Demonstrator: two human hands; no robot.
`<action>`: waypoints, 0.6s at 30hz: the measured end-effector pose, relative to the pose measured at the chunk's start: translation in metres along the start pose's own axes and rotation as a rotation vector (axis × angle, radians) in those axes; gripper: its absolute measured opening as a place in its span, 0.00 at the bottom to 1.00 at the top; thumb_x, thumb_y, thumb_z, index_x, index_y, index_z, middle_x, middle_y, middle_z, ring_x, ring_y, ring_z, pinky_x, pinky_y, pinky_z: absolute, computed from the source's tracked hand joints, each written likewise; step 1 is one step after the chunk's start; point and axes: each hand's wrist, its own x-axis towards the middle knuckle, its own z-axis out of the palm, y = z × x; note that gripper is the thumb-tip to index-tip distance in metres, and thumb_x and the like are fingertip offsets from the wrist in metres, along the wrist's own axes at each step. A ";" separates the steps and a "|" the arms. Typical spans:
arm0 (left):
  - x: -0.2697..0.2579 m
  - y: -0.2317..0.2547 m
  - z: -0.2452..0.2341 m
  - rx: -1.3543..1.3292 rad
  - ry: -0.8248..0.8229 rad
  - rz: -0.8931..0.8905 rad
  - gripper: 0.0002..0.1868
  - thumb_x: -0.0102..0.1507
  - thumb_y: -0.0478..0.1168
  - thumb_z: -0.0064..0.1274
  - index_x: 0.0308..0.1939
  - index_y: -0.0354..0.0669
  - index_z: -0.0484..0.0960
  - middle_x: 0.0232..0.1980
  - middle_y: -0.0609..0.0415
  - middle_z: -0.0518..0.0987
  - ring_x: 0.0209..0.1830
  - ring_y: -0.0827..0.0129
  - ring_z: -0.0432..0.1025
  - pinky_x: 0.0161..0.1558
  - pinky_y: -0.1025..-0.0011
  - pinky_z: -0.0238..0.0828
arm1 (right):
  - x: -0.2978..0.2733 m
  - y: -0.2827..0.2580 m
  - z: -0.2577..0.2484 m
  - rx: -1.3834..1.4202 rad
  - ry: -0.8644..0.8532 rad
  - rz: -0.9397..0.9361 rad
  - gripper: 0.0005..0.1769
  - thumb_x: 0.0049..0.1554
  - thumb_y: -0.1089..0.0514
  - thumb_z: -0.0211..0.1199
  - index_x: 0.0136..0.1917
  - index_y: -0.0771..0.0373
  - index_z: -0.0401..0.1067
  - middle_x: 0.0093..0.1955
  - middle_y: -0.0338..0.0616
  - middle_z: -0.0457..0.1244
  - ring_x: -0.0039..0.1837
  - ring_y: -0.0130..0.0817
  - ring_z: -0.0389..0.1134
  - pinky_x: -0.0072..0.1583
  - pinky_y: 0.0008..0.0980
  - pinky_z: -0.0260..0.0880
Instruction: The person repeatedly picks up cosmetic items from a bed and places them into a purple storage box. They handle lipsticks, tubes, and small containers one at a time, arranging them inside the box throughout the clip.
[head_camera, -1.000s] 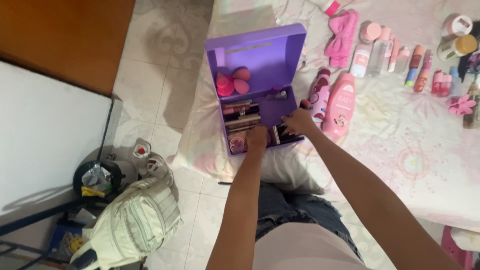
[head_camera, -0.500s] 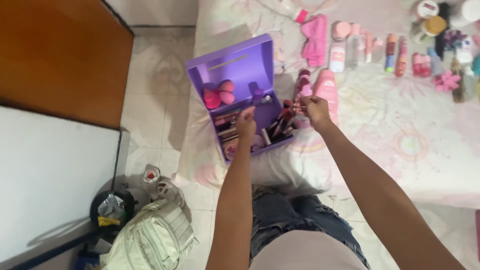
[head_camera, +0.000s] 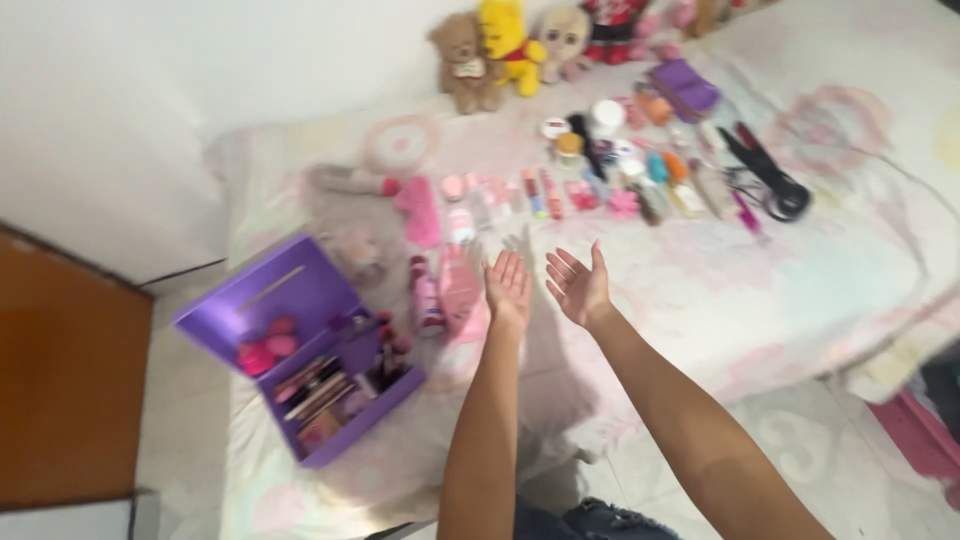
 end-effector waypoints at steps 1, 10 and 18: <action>-0.008 -0.016 0.020 0.010 -0.007 -0.017 0.38 0.69 0.67 0.32 0.74 0.49 0.68 0.76 0.54 0.68 0.77 0.62 0.59 0.74 0.59 0.52 | -0.006 -0.009 -0.013 0.012 0.013 -0.012 0.52 0.55 0.17 0.42 0.74 0.58 0.64 0.71 0.41 0.63 0.69 0.34 0.62 0.70 0.39 0.58; 0.005 -0.101 0.082 0.141 -0.112 0.007 0.41 0.69 0.71 0.31 0.75 0.49 0.62 0.80 0.54 0.63 0.80 0.64 0.55 0.76 0.59 0.48 | 0.001 -0.091 -0.076 0.098 0.063 0.022 0.54 0.56 0.17 0.40 0.75 0.60 0.63 0.72 0.42 0.62 0.71 0.36 0.61 0.71 0.39 0.58; 0.109 -0.117 0.063 0.160 0.002 -0.072 0.40 0.68 0.70 0.33 0.74 0.49 0.65 0.77 0.57 0.66 0.78 0.66 0.58 0.76 0.60 0.50 | 0.111 -0.111 -0.106 0.103 0.087 0.035 0.46 0.60 0.22 0.42 0.70 0.61 0.68 0.67 0.42 0.65 0.66 0.35 0.63 0.68 0.37 0.60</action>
